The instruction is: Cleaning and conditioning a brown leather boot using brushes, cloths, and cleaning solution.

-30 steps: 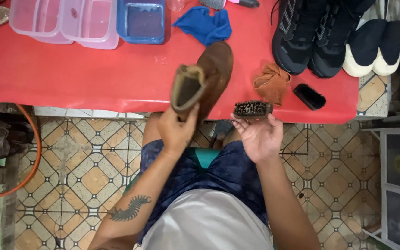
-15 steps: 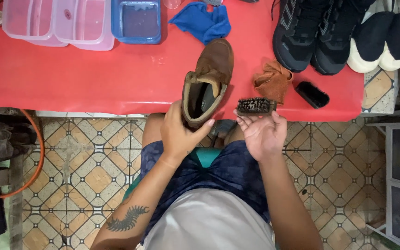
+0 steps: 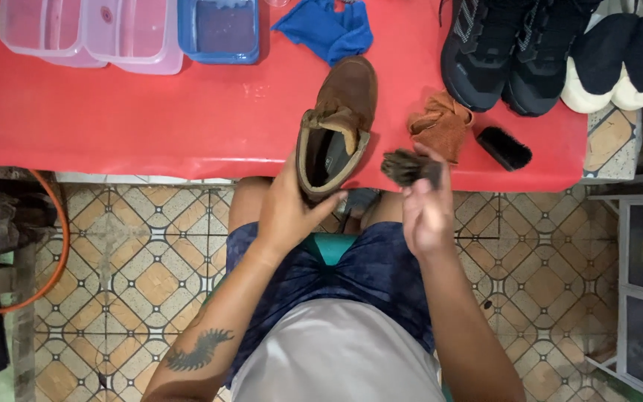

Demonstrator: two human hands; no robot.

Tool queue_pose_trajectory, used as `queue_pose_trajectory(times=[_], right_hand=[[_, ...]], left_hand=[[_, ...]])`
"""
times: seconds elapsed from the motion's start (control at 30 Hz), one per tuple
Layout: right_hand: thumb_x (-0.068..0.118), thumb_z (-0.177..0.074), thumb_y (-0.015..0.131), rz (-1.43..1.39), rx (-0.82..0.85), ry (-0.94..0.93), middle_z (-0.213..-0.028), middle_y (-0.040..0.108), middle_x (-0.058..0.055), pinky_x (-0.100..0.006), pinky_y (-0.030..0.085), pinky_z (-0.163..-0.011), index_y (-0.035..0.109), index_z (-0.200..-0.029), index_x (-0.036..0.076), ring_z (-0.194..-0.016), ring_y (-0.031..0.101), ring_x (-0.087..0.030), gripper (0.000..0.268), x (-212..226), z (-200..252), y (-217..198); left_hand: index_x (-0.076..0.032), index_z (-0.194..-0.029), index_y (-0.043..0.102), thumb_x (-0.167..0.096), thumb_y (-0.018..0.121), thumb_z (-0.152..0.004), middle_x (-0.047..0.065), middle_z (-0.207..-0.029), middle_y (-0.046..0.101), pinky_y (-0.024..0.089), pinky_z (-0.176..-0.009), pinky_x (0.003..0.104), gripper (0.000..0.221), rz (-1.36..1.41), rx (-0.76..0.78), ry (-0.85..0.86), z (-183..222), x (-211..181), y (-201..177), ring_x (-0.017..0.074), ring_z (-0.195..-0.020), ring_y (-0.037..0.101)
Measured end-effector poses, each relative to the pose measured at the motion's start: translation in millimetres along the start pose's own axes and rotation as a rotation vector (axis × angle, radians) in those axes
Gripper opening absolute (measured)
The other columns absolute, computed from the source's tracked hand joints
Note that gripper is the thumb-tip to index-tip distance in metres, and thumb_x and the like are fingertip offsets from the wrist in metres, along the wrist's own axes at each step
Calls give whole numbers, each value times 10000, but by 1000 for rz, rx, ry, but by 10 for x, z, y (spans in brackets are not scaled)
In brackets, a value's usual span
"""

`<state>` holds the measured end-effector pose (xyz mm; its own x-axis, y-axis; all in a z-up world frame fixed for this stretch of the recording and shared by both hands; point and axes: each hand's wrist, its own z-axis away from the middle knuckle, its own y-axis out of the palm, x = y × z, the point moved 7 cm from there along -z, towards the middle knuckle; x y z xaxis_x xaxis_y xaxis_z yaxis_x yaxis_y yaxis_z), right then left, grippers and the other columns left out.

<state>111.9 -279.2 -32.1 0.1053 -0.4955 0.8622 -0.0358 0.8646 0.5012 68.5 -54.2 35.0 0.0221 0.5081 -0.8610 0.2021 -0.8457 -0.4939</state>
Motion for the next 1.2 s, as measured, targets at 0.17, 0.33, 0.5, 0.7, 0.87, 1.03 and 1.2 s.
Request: queue_pose_trajectory(times=[0.17, 0.33, 0.5, 0.7, 0.87, 1.03, 1.2], right_hand=[[297, -866, 794, 804, 159, -551, -1474, 411, -295, -589, 398, -1125, 558, -1425, 62, -1388, 435, -505, 651, 593, 243, 679], [351, -784, 925, 1178, 167, -733, -1546, 378, -273, -557, 395, -1163, 670, -1355, 145, -1426, 445, -482, 659, 595, 344, 977], [236, -817, 970, 1291, 34, -805, -1565, 342, -247, -515, 410, -1177, 667, -1399, 131, -1428, 474, -423, 665, 658, 250, 843], [311, -778, 935, 1318, 293, -846, -1511, 394, -293, -578, 430, -1126, 688, -1356, 164, -1396, 451, -506, 645, 585, 276, 942], [354, -746, 957, 1343, 329, -805, -1513, 407, -307, -588, 427, -1123, 675, -1361, 156, -1375, 481, -507, 704, 605, 405, 1081], [338, -828, 926, 1296, 223, -795, -1509, 374, -286, -571, 456, -1112, 652, -1385, 136, -1358, 499, -488, 652, 658, 212, 866], [426, -766, 939, 1333, 312, -825, -1449, 427, -307, -561, 482, -1068, 677, -1347, 156, -1303, 539, -514, 692, 553, 391, 995]], left_hand=[[-15, -1496, 416, -261, 749, -917, 212, -1286, 660, 576, -937, 480, 712, -170, -38, -7, 61, 244, 179, 363, -1201, 645], [-35, -1557, 348, -297, 677, -986, 208, -1330, 647, 594, -910, 477, 709, -194, -60, 60, 97, 201, 137, 358, -1215, 644], [-68, -1611, 301, -325, 679, -1000, 249, -1344, 648, 607, -896, 447, 763, -221, -85, 134, 131, 233, 180, 370, -1239, 637], [-71, -1597, 355, -315, 675, -1007, 229, -1323, 675, 600, -896, 383, 714, -223, -127, 161, 136, 218, 149, 318, -1262, 638], [-54, -1612, 308, -218, 673, -997, 274, -1323, 658, 581, -945, 422, 734, -235, -73, 158, 140, 299, 228, 375, -1304, 595], [-53, -1613, 307, -226, 687, -981, 275, -1326, 657, 576, -947, 417, 756, -238, -65, 153, 141, 300, 203, 361, -1310, 591], [-62, -1620, 298, -220, 698, -975, 274, -1342, 648, 575, -942, 414, 775, -220, -44, 127, 142, 255, 172, 364, -1300, 598]])
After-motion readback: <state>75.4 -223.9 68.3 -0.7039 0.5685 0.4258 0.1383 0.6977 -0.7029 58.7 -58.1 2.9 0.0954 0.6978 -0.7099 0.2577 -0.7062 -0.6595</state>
